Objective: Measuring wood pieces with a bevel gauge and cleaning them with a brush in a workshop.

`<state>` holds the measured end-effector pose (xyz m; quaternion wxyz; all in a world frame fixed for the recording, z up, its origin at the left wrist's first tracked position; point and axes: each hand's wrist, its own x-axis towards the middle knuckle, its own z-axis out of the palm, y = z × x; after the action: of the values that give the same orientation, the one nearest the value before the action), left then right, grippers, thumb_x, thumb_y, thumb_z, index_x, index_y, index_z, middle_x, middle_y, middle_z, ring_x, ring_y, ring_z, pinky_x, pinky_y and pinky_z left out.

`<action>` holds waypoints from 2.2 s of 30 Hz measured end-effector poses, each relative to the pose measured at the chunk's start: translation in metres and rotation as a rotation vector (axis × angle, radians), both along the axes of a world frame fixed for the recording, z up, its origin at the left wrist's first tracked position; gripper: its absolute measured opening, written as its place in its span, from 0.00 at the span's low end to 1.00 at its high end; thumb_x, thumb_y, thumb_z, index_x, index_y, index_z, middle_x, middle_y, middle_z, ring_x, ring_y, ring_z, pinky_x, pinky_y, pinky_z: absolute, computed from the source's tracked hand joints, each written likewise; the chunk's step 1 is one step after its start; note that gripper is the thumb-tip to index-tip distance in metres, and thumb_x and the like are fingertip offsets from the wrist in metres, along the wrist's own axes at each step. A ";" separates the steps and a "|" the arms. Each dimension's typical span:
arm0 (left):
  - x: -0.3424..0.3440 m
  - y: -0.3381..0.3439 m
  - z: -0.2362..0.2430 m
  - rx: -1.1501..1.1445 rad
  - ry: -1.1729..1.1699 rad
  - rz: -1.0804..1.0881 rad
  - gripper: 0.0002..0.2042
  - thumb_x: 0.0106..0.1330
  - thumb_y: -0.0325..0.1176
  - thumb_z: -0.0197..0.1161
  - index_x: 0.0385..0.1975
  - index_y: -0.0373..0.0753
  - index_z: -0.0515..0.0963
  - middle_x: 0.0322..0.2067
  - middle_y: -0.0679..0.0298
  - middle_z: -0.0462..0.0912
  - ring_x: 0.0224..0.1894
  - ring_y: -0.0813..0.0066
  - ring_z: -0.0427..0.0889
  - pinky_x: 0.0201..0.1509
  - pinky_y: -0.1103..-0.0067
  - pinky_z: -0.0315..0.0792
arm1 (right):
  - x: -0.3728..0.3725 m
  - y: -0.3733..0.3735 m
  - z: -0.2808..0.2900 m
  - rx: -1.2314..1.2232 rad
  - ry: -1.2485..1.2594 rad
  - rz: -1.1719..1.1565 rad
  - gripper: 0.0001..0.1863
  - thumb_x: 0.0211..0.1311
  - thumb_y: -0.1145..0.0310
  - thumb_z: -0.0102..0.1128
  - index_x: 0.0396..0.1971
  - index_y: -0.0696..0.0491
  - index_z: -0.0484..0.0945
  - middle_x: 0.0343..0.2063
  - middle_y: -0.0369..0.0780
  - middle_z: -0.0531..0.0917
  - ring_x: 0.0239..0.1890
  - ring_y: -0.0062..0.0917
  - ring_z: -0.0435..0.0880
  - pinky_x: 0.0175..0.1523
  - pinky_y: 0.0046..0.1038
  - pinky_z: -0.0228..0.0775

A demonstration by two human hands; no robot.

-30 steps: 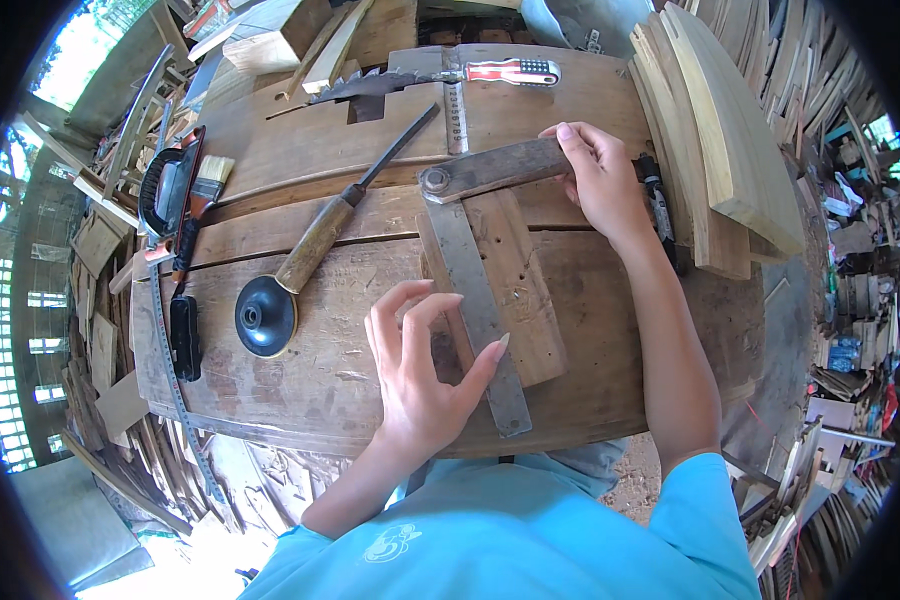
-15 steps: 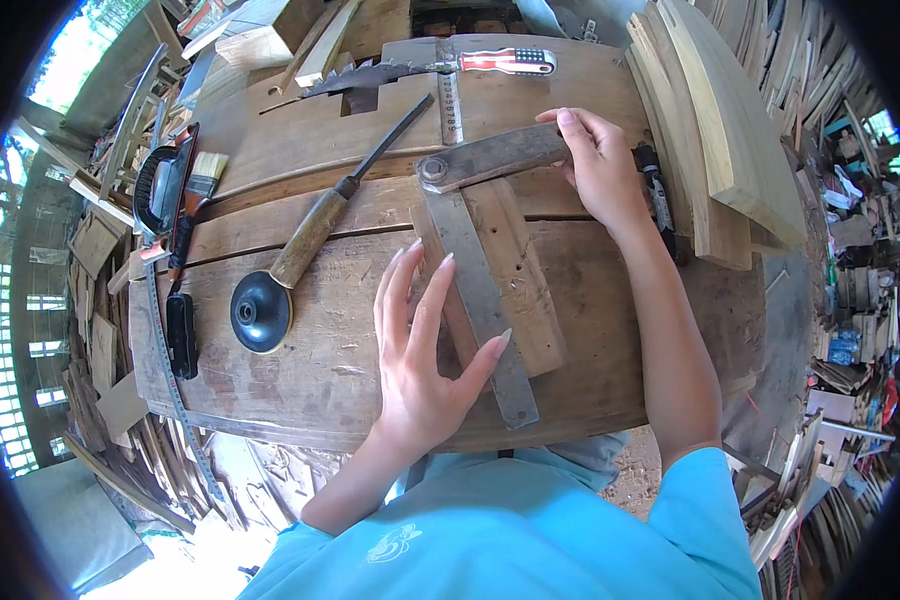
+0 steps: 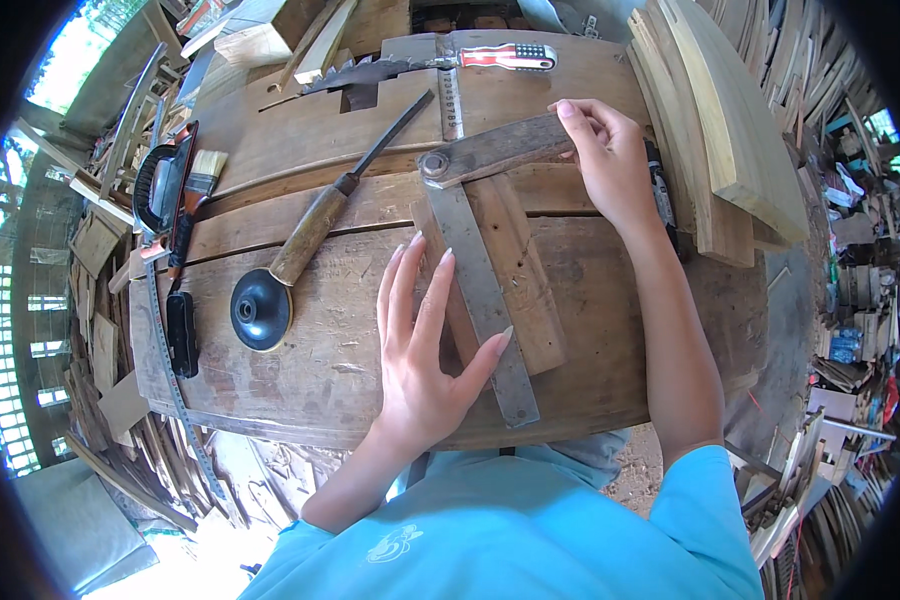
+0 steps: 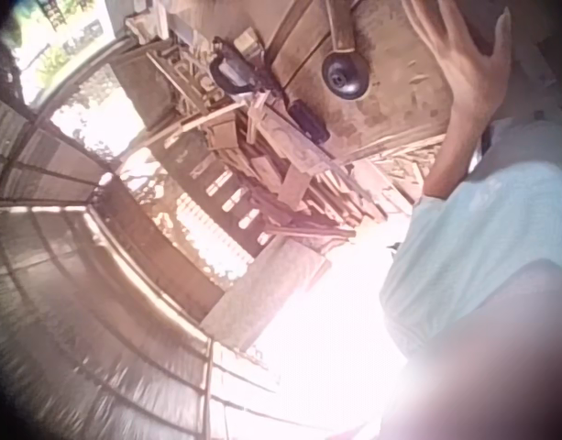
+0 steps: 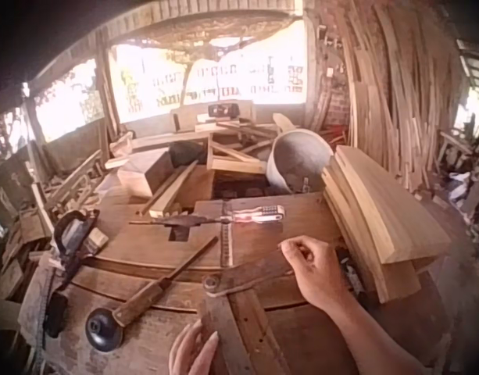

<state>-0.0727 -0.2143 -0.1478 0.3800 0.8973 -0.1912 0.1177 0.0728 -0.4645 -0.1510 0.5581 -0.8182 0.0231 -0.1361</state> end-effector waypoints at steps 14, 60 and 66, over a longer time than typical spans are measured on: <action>-0.001 0.002 -0.001 0.000 0.005 -0.011 0.40 0.57 0.37 0.76 0.70 0.31 0.69 0.74 0.43 0.61 0.77 0.41 0.59 0.77 0.54 0.59 | -0.006 0.006 0.007 -0.065 -0.109 -0.018 0.20 0.72 0.53 0.65 0.45 0.58 0.86 0.27 0.35 0.85 0.29 0.14 0.80 0.34 0.21 0.71; -0.007 0.013 0.016 -0.349 0.235 -0.068 0.32 0.63 0.28 0.70 0.68 0.28 0.69 0.75 0.37 0.57 0.77 0.43 0.60 0.75 0.59 0.63 | -0.018 0.022 0.003 0.342 0.078 0.188 0.16 0.73 0.59 0.66 0.46 0.56 0.79 0.31 0.32 0.81 0.24 0.13 0.78 0.24 0.19 0.70; -0.006 0.015 0.009 -0.876 0.365 -0.098 0.35 0.68 0.20 0.65 0.75 0.31 0.59 0.73 0.46 0.61 0.74 0.58 0.66 0.75 0.67 0.61 | -0.036 0.037 0.024 0.472 0.065 0.250 0.17 0.70 0.60 0.70 0.48 0.56 0.77 0.28 0.32 0.81 0.24 0.13 0.79 0.26 0.19 0.68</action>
<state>-0.0789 -0.1990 -0.1389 0.7549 0.6487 -0.0955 0.0095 0.0372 -0.4271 -0.1270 0.7448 -0.6659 -0.0290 -0.0307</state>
